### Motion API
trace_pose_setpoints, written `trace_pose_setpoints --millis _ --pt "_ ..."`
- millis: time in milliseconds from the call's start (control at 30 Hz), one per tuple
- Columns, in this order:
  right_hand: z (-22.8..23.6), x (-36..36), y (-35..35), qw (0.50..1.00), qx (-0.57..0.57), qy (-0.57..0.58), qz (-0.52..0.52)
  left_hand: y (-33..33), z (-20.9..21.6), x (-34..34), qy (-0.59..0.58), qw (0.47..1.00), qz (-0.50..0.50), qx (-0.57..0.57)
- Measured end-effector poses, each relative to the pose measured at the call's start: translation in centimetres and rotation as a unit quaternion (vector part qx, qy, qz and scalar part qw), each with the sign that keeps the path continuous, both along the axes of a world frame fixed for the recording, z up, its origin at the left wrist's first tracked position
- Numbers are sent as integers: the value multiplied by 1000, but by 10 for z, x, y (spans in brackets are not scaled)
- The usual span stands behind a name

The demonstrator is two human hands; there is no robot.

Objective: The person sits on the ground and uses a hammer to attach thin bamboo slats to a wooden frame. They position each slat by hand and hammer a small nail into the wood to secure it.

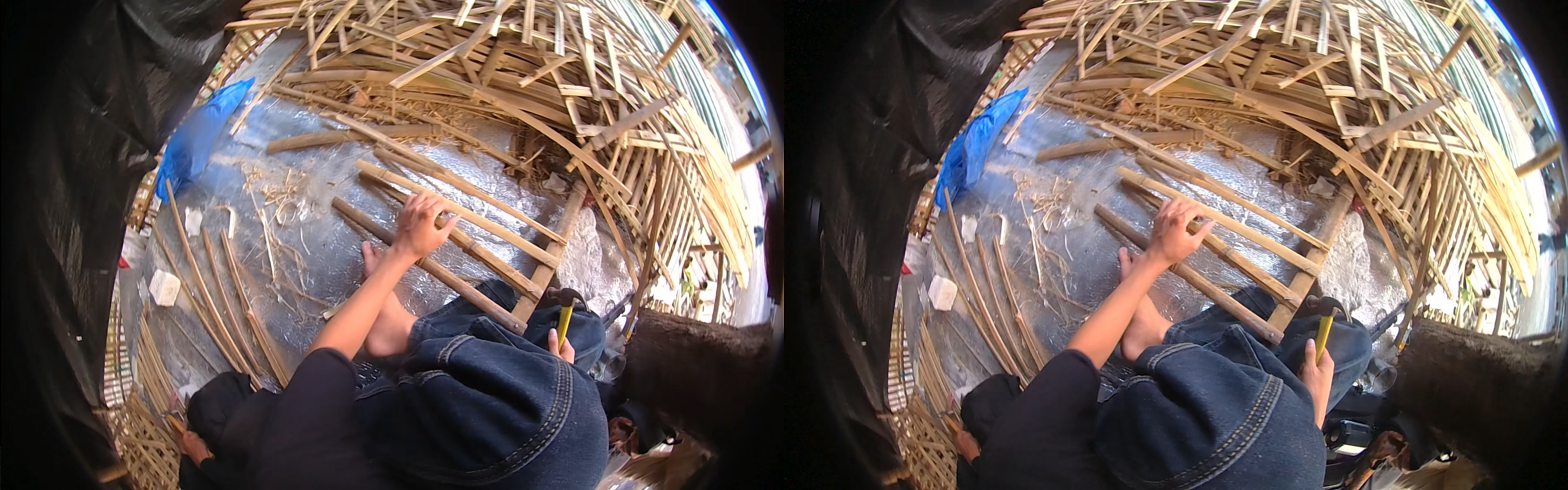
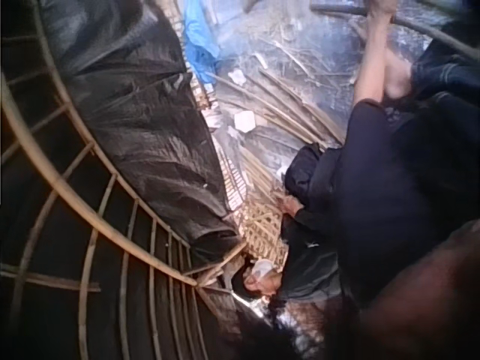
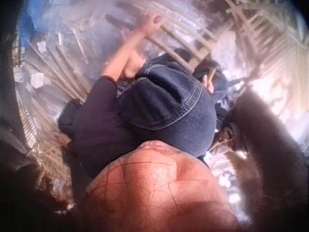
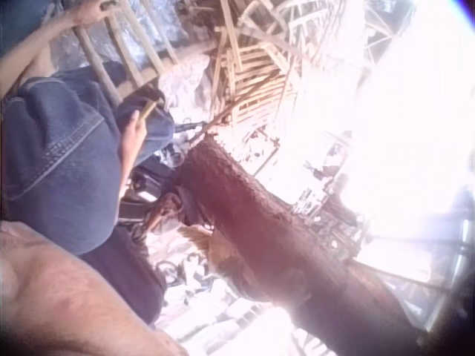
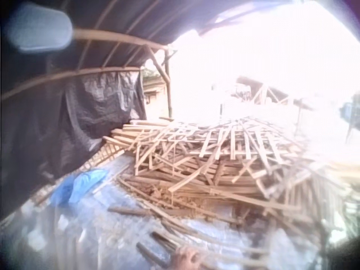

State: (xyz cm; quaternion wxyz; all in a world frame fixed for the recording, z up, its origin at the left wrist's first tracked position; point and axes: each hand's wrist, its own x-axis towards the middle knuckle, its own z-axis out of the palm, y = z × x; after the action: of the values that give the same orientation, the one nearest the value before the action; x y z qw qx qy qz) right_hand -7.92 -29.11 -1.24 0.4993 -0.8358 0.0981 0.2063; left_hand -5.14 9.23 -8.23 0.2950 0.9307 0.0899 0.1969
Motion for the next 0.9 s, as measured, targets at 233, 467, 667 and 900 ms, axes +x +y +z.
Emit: trace_pose_setpoints --millis 233,467,667,900 --pt "-1 1 3 999 20 -20 14 17 -2 -15 25 995 -83 45" --pt "-6 -2 -3 1000 6 -19 7 17 -6 1 88 995 -6 -53" --pt "-7 2 0 1000 5 -2 0 17 -34 6 9 985 14 -170" --pt "-10 4 0 1000 -1 -9 6 13 -24 2 51 987 61 -143"
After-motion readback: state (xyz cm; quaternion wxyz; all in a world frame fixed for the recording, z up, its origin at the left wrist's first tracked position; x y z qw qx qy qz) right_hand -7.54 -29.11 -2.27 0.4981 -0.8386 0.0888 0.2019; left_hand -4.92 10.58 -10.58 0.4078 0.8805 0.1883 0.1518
